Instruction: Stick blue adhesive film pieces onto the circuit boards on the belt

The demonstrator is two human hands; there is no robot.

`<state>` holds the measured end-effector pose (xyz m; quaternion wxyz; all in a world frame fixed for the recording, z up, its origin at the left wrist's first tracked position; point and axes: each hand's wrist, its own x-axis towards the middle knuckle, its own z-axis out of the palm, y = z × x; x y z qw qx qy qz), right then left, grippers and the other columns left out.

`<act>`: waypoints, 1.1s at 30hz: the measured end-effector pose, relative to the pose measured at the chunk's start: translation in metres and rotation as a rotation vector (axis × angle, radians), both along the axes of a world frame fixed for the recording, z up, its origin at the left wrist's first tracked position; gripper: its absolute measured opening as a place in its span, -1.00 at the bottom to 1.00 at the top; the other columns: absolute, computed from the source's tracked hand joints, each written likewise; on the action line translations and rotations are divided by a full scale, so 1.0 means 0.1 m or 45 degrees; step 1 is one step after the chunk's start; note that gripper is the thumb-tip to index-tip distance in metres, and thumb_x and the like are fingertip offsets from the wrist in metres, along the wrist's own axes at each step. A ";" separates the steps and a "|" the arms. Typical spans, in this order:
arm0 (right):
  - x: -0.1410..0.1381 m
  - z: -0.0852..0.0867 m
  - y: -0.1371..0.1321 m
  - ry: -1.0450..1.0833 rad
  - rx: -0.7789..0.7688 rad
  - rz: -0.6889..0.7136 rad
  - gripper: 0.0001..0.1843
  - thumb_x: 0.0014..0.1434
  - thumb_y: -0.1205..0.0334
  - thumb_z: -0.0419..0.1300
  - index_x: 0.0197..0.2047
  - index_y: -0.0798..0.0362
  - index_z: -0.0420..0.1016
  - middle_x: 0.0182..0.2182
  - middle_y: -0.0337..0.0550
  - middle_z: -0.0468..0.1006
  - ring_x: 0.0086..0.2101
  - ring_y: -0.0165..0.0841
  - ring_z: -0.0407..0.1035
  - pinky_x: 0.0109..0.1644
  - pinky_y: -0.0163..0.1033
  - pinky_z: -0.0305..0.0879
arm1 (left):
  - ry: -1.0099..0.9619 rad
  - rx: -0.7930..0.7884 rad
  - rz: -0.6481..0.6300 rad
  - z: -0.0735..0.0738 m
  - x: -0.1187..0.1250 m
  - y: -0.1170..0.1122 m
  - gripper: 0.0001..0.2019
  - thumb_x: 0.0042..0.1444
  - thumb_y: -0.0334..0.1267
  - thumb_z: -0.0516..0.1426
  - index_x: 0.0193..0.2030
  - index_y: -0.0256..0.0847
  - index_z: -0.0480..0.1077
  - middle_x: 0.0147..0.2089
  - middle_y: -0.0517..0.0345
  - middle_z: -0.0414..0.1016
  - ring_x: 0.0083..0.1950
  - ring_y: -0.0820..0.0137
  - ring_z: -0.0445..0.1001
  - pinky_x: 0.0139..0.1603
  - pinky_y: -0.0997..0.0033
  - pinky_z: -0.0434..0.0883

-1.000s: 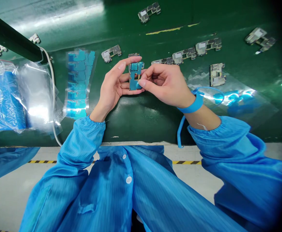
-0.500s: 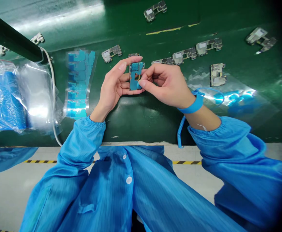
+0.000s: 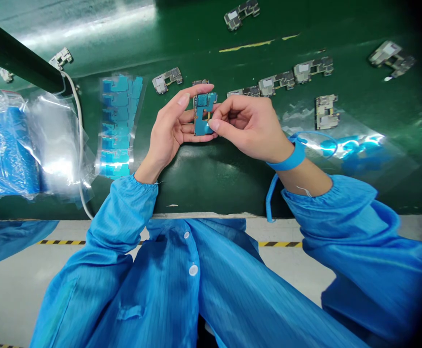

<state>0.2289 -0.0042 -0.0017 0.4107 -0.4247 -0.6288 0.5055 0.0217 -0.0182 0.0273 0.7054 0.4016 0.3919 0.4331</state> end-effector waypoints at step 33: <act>0.00 0.01 -0.01 -0.013 0.034 -0.021 -0.68 0.26 -0.01 0.56 -0.35 -0.06 0.60 -0.34 -0.16 0.62 -0.22 -0.22 0.55 -0.01 -0.04 0.62 | 0.057 0.009 -0.009 0.04 0.01 0.00 -0.48 0.47 0.14 0.17 0.36 -0.16 0.48 0.17 0.02 0.80 0.06 0.11 0.82 0.02 0.20 0.79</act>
